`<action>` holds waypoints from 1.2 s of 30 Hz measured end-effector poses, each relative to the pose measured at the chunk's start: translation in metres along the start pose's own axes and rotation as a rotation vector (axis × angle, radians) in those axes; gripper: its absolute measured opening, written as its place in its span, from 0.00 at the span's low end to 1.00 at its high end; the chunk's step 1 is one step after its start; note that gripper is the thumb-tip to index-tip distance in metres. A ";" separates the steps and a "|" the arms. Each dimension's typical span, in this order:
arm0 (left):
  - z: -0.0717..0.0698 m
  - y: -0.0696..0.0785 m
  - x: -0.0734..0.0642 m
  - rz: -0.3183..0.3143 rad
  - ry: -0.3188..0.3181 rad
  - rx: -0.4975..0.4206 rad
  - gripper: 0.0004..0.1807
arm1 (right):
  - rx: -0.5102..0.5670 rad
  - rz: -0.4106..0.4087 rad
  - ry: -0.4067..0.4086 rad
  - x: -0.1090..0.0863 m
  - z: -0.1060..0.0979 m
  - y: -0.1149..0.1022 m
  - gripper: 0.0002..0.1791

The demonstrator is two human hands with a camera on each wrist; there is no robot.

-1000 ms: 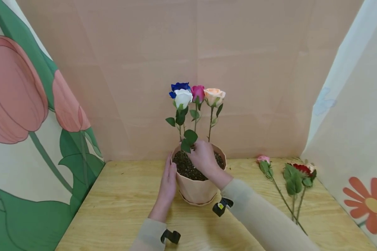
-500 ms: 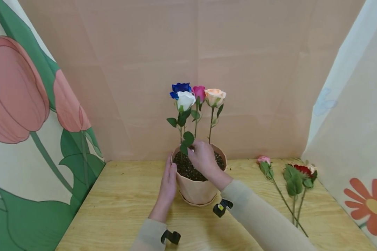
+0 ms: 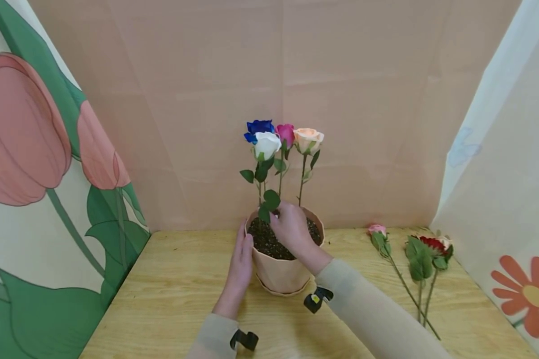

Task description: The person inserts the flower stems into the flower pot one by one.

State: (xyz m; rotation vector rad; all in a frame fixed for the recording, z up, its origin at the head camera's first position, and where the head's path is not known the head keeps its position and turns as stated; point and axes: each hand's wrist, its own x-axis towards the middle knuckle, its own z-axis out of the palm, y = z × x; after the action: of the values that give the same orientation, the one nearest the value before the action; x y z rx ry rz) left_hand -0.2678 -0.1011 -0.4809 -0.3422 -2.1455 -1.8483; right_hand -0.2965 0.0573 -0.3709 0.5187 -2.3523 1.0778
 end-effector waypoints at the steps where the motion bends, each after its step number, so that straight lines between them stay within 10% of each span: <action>1: 0.000 0.000 0.000 0.000 -0.001 -0.002 0.32 | 0.012 0.013 -0.002 0.000 0.000 0.001 0.09; 36: -0.002 0.001 -0.002 0.017 -0.032 -0.056 0.31 | 0.084 0.050 -0.083 -0.003 -0.004 -0.001 0.06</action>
State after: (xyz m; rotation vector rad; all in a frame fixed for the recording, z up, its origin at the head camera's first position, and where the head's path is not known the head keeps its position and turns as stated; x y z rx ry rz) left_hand -0.2660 -0.1029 -0.4807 -0.4033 -2.1080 -1.9091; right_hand -0.2920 0.0603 -0.3700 0.5472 -2.4115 1.2042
